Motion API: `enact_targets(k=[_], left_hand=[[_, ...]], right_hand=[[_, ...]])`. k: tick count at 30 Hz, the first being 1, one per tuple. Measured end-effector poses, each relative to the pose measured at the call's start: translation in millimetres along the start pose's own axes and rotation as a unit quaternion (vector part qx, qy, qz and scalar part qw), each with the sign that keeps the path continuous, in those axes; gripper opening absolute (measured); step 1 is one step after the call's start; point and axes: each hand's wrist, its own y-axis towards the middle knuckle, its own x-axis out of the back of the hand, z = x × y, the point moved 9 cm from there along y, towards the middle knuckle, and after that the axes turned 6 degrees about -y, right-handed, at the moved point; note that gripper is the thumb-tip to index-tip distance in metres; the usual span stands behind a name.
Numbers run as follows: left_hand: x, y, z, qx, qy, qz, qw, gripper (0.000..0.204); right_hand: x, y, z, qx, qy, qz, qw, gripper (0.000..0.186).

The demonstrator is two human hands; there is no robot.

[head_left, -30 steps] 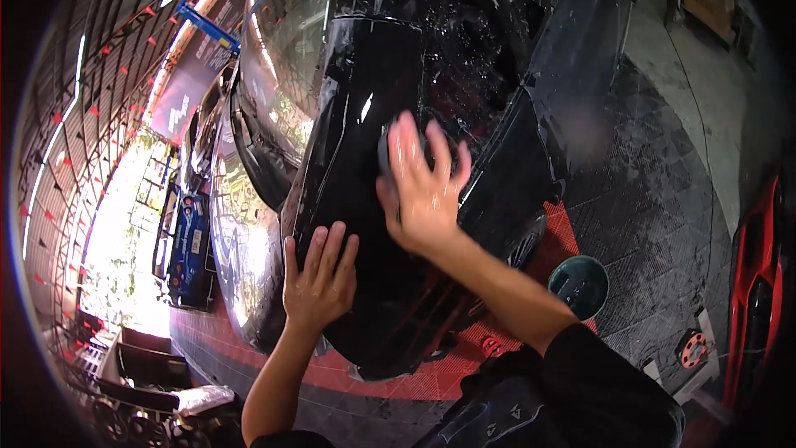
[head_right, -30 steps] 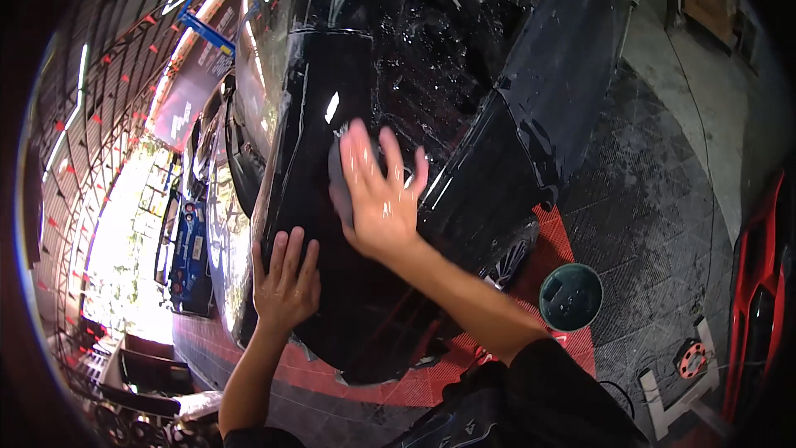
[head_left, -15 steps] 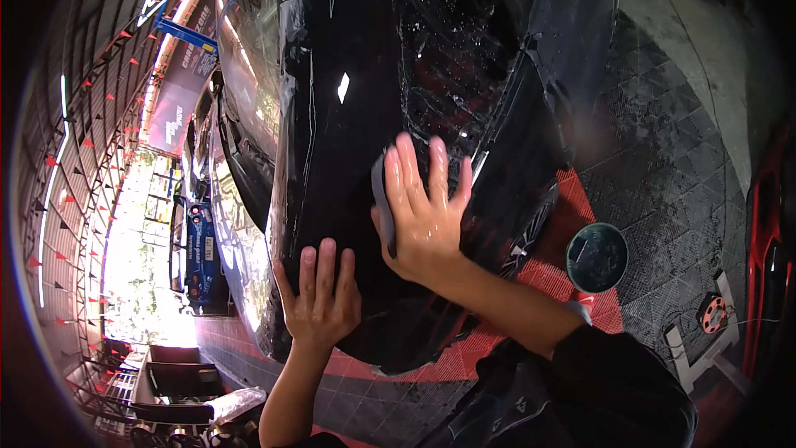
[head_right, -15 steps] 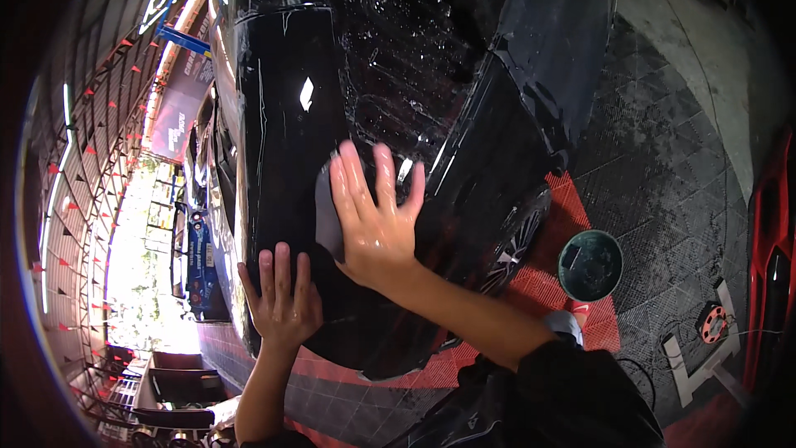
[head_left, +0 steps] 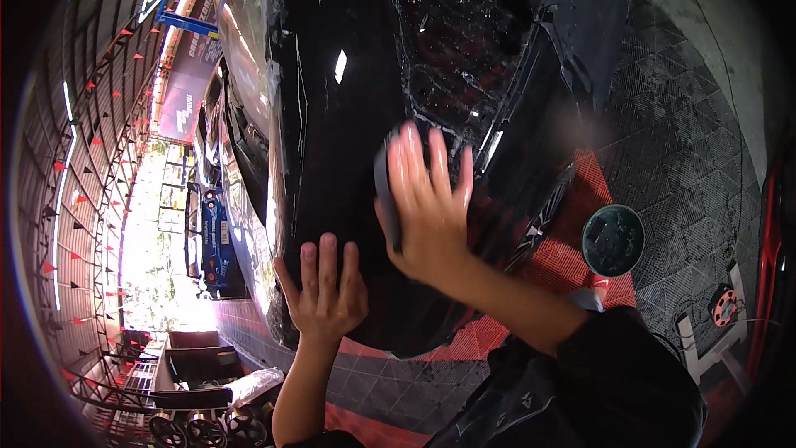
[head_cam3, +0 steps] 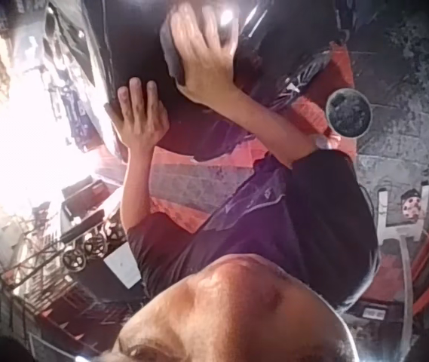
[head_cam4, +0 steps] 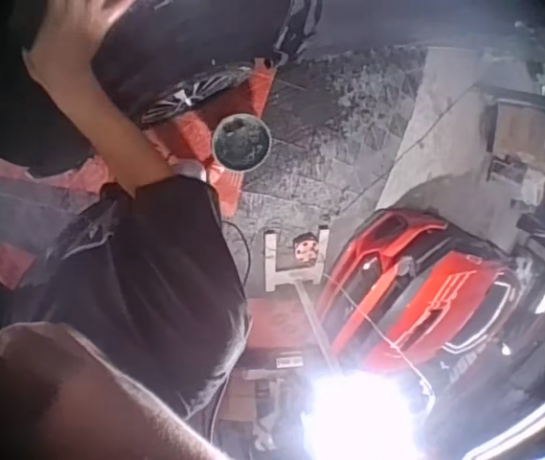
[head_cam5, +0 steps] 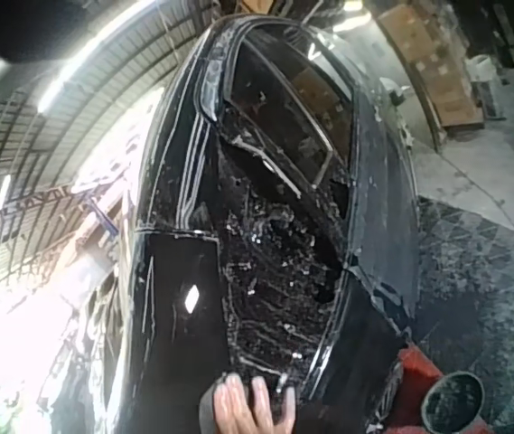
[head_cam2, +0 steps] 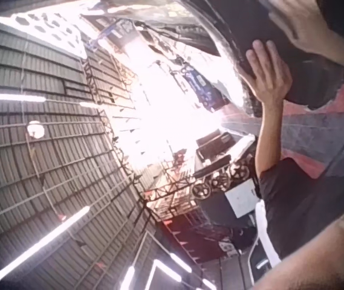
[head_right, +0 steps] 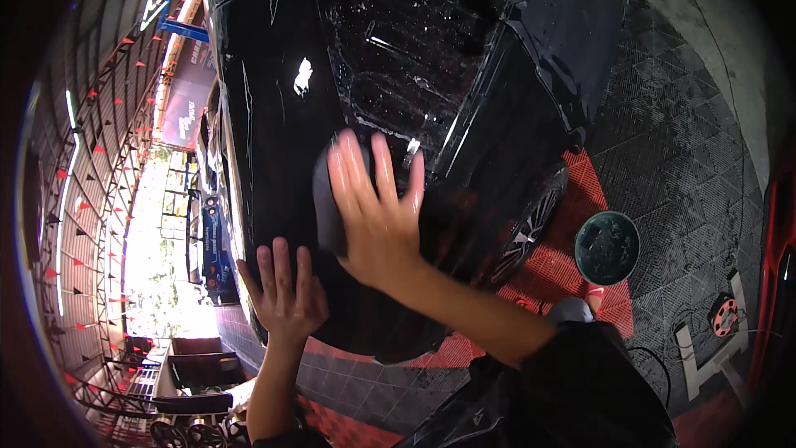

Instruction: Sanding the surface of a black car using a sanding block and water.

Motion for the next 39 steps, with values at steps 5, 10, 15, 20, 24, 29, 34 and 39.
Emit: enact_targets(k=[5, 10, 15, 20, 24, 29, 34, 39], left_hand=[[-1, -3, 2, -0.028, -0.007, 0.012, 1.000, 0.051], [1, -10, 3, -0.005, 0.006, 0.012, 1.000, 0.041], [3, -9, 7, -0.001, 0.009, 0.008, 1.000, 0.041], [-2, -2, -1, -0.008, 0.003, 0.010, 1.000, 0.042], [2, -10, 7, -0.002, 0.009, 0.014, 1.000, 0.042], [-1, -5, 2, -0.012, 0.009, 0.005, 1.000, 0.043], [3, -9, 7, -0.005, 0.023, 0.006, 1.000, 0.043], [0, -10, 4, -0.011, 0.018, 0.009, 1.000, 0.044]], right_hand=[[29, 76, 0, 0.031, -0.018, -0.087, 0.996, 0.071], [-9, -11, 4, 0.029, -0.021, 0.021, 0.999, 0.082], [26, 65, 7, 0.047, 0.018, -0.088, 0.995, 0.075], [-6, -12, -4, 0.044, -0.011, -0.036, 0.998, 0.098], [34, 79, 10, 0.052, 0.010, -0.077, 0.996, 0.102], [-9, -21, 1, -0.011, 0.004, -0.035, 0.999, 0.073], [24, 64, 15, 0.012, 0.032, -0.058, 0.998, 0.091], [-5, -8, 19, -0.056, 0.070, -0.028, 0.996, 0.082]])
